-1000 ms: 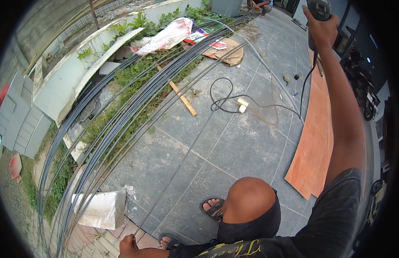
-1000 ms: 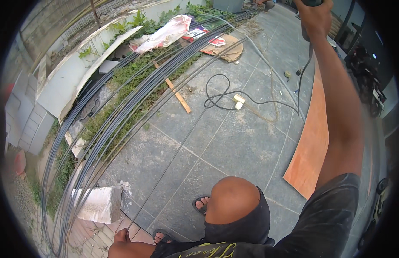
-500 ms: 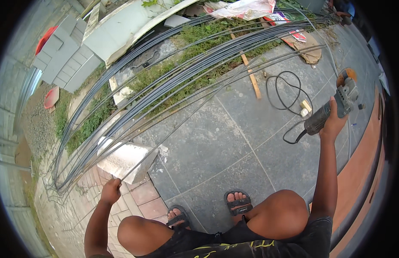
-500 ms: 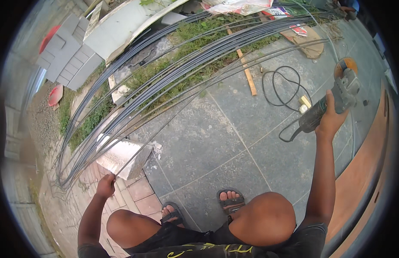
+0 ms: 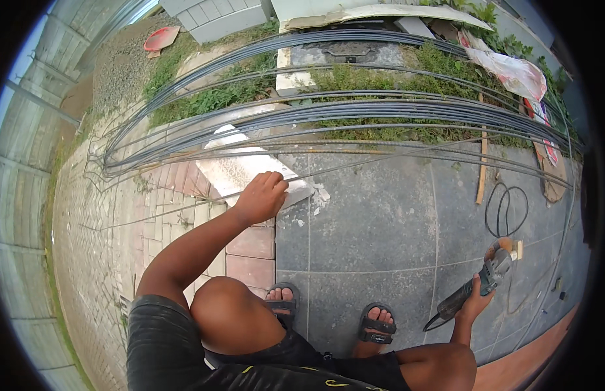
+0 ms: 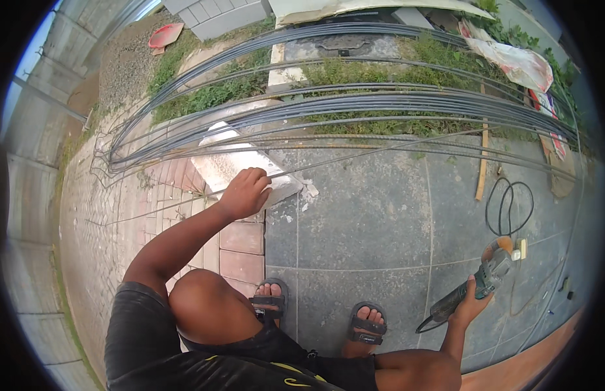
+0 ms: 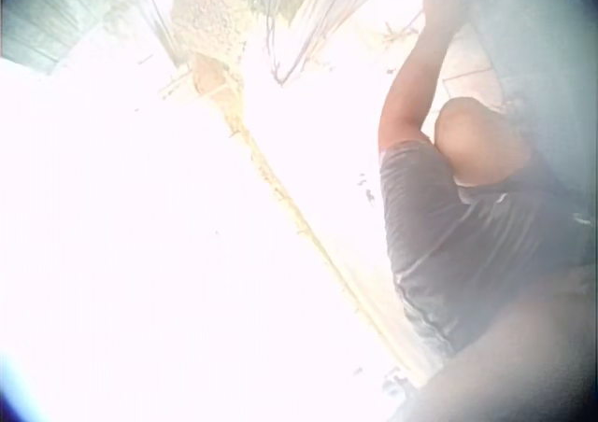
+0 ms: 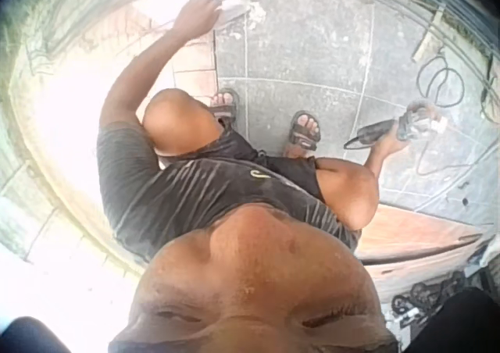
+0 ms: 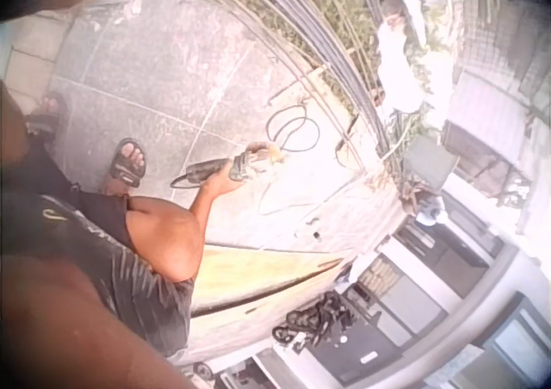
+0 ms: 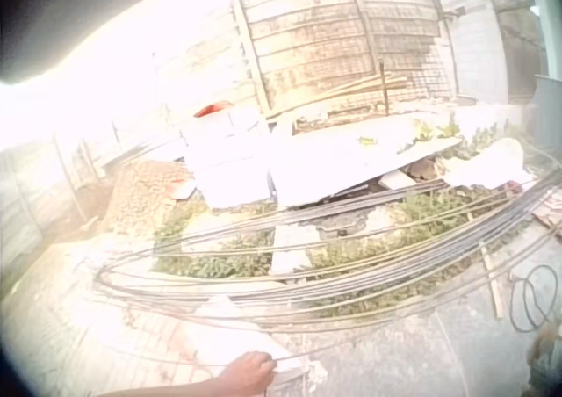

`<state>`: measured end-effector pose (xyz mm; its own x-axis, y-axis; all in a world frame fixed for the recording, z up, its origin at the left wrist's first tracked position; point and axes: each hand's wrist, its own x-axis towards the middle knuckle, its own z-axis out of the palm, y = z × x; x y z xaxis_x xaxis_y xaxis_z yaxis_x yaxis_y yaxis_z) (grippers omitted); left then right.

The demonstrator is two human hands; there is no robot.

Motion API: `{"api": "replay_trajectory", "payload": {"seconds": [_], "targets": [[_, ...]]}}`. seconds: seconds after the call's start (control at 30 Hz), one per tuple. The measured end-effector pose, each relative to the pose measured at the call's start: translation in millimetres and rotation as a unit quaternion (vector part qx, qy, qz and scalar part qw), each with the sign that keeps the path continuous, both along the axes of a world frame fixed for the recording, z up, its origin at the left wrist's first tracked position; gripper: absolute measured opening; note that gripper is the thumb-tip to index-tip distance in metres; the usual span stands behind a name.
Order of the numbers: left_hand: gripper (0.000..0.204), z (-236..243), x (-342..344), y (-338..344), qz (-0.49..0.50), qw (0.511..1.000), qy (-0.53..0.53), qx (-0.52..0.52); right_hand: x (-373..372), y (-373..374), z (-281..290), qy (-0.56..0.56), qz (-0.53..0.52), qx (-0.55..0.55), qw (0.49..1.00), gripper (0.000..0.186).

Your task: The person measures a metal rod with a measuring tape, marks it using a pen, retracts the tape, and cuts the rod using an angle grinder.

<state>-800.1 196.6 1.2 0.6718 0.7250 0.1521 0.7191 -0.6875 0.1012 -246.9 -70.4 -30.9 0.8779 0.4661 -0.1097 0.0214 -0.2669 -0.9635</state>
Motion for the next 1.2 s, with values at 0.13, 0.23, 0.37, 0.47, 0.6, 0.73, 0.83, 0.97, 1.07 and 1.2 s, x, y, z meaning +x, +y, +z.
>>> {"api": "replay_trajectory", "payload": {"seconds": [0.13, 0.23, 0.37, 0.47, 0.6, 0.73, 0.83, 0.97, 1.07, 1.2], "targets": [[0.035, -27.2, 30.0, 11.9, -0.193, 0.977, 0.089, -0.004, -29.2, 9.3, -14.1, 0.051, 0.06, -0.023, 0.997, 0.056], [0.046, -41.0, 41.1, 27.8, -0.215, 0.959, 0.142, 0.119, -37.7, 5.7, -24.9, 0.077, 0.096, -0.053, 0.991, 0.058], [0.047, -54.3, 56.8, 29.8, -0.15, 0.97, 0.159, 0.102, -27.4, 1.0, -43.3, 0.12, 0.203, -0.085, 0.968, 0.061], [0.045, -54.5, 47.0, 46.9, -0.161, 0.972, 0.147, 0.086, -20.1, -1.2, -47.9, 0.189, 0.245, -0.115, 0.944, 0.06], [0.047, -35.8, 31.7, 53.7, -0.121, 0.993, 0.003, 0.013, -18.1, 0.7, -43.8, 0.229, 0.285, -0.162, 0.917, 0.053], [0.046, -29.5, 0.8, 16.4, -0.045, 0.992, -0.117, 0.021, -14.0, -2.5, -51.0, 0.133, 0.289, -0.193, 0.928, 0.054], [0.045, -47.4, -39.6, -31.1, 0.207, 0.957, -0.195, 0.055, -21.6, 3.7, -39.5, 0.11, 0.3, -0.201, 0.926, 0.053], [0.023, -103.2, -122.8, -57.5, 0.481, 0.805, -0.346, -0.034, -19.8, 11.2, -27.5, 0.013, 0.346, -0.264, 0.9, 0.055], [0.019, -158.8, -188.8, -50.5, 0.509, 0.74, -0.421, -0.124, -25.7, 14.7, -29.8, -0.056, 0.391, -0.291, 0.872, 0.062], [0.026, -210.9, -251.8, -4.2, 0.52, 0.748, -0.404, -0.083, -28.4, 23.5, -32.2, -0.178, 0.398, -0.392, 0.81, 0.081]]}}
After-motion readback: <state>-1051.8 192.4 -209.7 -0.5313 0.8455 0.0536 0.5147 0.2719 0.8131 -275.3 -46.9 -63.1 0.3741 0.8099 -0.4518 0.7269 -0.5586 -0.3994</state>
